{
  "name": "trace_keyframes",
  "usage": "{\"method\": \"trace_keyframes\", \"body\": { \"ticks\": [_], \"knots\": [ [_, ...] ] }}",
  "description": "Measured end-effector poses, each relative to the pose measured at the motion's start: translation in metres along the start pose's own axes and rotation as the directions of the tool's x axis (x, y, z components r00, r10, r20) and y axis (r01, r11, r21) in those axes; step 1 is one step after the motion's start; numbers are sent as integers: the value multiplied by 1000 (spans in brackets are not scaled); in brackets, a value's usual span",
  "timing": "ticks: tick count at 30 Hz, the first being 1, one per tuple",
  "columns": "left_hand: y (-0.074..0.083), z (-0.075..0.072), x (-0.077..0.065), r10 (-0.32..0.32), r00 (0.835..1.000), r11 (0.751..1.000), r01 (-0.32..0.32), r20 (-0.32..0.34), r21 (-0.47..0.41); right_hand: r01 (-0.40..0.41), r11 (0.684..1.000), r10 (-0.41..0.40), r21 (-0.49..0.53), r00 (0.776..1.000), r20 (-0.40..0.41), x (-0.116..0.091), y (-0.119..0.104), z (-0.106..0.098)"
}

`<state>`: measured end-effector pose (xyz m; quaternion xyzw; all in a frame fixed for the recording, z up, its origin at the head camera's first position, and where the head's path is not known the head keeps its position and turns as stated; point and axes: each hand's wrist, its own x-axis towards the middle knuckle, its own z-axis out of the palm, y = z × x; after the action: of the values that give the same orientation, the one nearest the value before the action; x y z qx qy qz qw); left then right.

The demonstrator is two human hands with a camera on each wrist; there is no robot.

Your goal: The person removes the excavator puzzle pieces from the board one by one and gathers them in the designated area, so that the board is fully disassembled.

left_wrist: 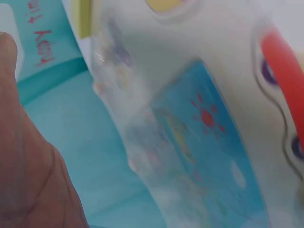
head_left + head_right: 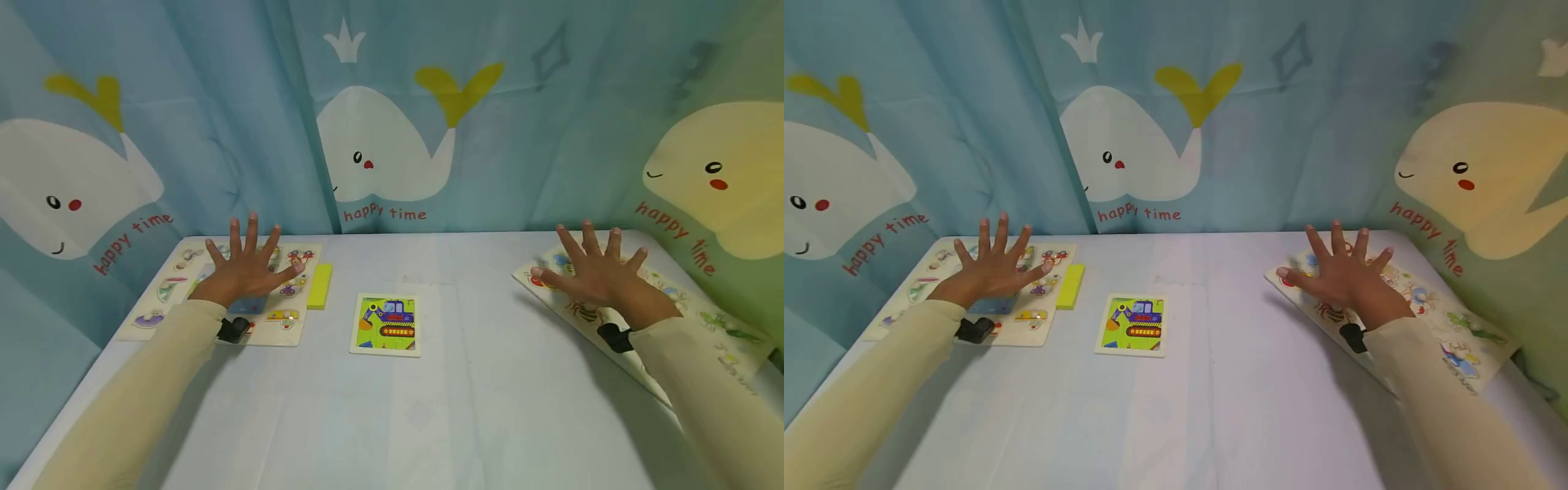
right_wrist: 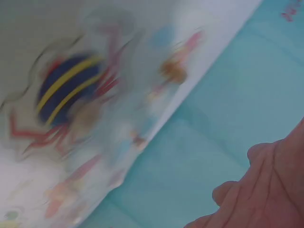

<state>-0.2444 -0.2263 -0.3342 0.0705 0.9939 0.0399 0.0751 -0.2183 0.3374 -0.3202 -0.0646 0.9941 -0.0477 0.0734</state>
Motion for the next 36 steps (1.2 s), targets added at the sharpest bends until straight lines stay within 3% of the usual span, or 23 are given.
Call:
{"method": "trace_keyframes", "body": {
  "ticks": [5,10,14,19,23,28,31,36],
  "knots": [
    [11,0,-7,64,998,998,-64,-15,1,80,996,-77,32,993,-86,1,-16,1],
    [26,2,-10,158,987,986,-158,-20,-54,210,962,-173,173,963,-205,6,-28,6],
    [40,8,-15,270,961,958,-274,-53,-87,270,929,-208,251,946,-248,9,-39,7],
    [63,14,-29,366,929,923,-370,-53,-107,347,910,-266,226,909,-322,12,-55,11],
    [76,20,-40,425,905,894,-425,-35,-141,390,898,-304,204,884,-355,13,-67,13],
    [86,29,-50,482,876,859,-472,4,-201,391,905,-313,168,878,-362,16,-81,16],
    [92,35,-53,493,868,862,-480,51,-164,394,903,-317,170,879,-355,18,-91,17],
    [101,41,-60,491,860,871,-483,138,-91,442,878,-360,184,863,-355,22,-109,18]
  ]
}}
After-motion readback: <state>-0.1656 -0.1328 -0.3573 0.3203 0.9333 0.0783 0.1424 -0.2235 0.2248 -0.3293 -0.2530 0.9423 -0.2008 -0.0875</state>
